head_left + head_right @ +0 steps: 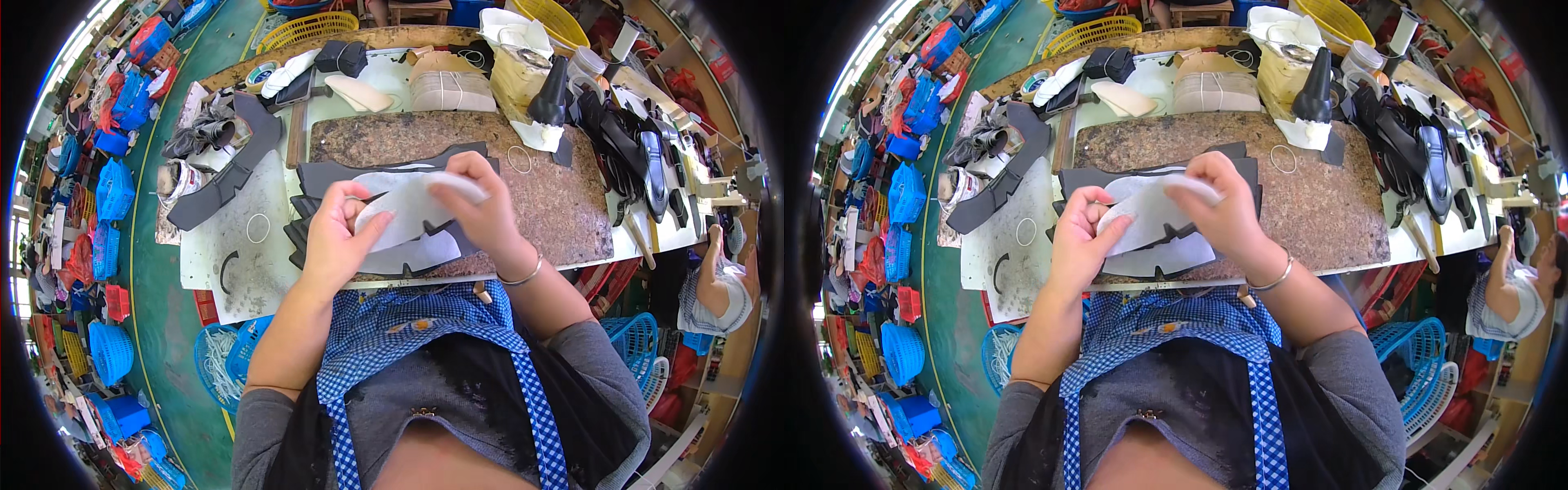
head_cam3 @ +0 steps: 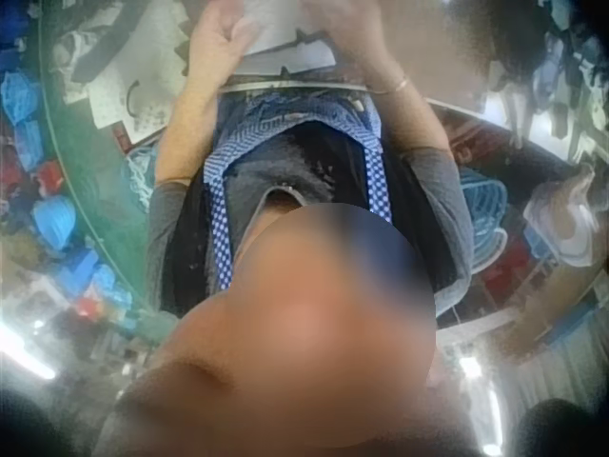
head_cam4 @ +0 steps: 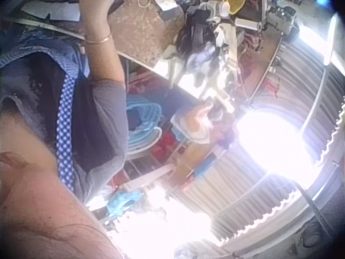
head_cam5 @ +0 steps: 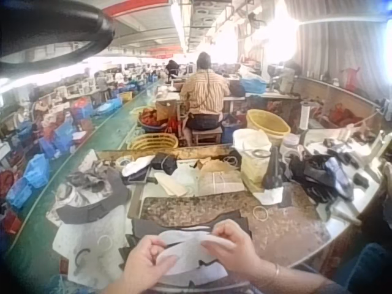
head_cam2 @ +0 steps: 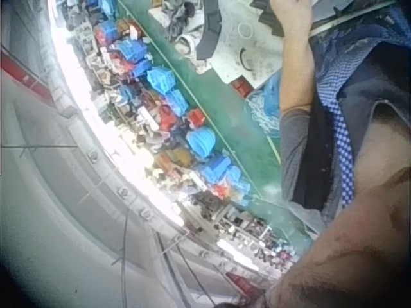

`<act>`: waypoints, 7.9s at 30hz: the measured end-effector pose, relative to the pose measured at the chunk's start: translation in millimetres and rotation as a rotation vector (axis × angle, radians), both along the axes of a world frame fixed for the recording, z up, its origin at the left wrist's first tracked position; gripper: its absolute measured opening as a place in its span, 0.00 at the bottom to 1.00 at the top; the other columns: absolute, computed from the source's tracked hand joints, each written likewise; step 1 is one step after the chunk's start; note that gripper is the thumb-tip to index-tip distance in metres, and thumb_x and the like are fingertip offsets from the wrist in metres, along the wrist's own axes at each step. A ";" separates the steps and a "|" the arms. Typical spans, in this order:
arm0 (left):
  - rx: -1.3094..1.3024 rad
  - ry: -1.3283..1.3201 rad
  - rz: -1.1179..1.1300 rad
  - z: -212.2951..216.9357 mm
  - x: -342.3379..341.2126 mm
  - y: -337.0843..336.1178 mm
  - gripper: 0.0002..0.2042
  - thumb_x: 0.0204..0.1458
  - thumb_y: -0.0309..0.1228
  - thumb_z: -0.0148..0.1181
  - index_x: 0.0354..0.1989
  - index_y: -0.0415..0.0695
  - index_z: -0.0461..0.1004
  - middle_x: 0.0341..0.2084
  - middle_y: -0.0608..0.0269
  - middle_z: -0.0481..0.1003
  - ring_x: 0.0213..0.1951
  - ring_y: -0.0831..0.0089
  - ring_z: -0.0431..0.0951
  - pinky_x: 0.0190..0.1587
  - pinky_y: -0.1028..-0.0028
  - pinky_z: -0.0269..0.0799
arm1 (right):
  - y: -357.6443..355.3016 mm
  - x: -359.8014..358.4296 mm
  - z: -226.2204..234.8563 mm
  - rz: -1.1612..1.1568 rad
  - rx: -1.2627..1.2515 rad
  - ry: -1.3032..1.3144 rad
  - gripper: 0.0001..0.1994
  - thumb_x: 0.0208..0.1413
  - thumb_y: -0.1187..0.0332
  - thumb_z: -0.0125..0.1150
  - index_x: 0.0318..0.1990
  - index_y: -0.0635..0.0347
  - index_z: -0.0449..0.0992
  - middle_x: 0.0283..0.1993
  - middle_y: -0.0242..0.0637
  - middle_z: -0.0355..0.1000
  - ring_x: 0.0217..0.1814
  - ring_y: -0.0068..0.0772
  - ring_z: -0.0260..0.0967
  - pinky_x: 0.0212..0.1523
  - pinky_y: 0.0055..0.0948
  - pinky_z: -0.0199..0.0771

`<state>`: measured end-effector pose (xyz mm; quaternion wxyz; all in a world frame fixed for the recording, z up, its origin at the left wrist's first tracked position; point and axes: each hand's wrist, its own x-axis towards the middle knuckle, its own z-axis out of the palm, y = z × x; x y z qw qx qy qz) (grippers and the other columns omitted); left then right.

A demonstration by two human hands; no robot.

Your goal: The person peels backing from padding pieces and sticks them onto shoe components by hand. The person places the assembled components into a blue basket, dumps more shoe parts onto the workbench from another basket, and attaches additional padding pieces to them.

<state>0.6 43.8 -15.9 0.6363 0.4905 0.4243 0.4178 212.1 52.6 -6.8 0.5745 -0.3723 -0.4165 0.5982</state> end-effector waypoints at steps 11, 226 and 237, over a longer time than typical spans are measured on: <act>0.577 0.850 0.175 -33.8 11.2 6.2 0.23 0.46 0.29 0.68 0.48 0.42 0.64 0.19 0.59 0.70 0.22 0.64 0.73 0.27 0.70 0.69 | 4.2 15.1 -41.4 -0.324 0.604 -1.241 0.16 0.43 0.69 0.70 0.36 0.64 0.69 0.37 0.43 0.68 0.39 0.45 0.67 0.39 0.38 0.68; 0.363 -0.350 0.353 130.0 -97.3 164.5 0.14 0.60 0.39 0.53 0.23 0.51 0.62 0.15 0.75 0.59 0.13 0.86 0.53 0.15 0.81 0.48 | 115.9 17.7 37.2 0.050 0.984 -1.848 0.38 0.31 0.55 0.76 0.52 0.64 0.68 0.46 0.50 0.71 0.52 0.52 0.69 0.54 0.41 0.67; 0.443 1.586 -0.055 15.3 -77.1 204.2 0.21 0.51 0.43 0.59 0.47 0.37 0.75 0.47 0.46 0.72 0.47 0.53 0.75 0.50 0.61 0.71 | 224.7 77.9 -33.5 -0.010 0.589 -1.418 0.15 0.46 0.62 0.66 0.41 0.59 0.80 0.45 0.44 0.74 0.48 0.44 0.71 0.51 0.36 0.70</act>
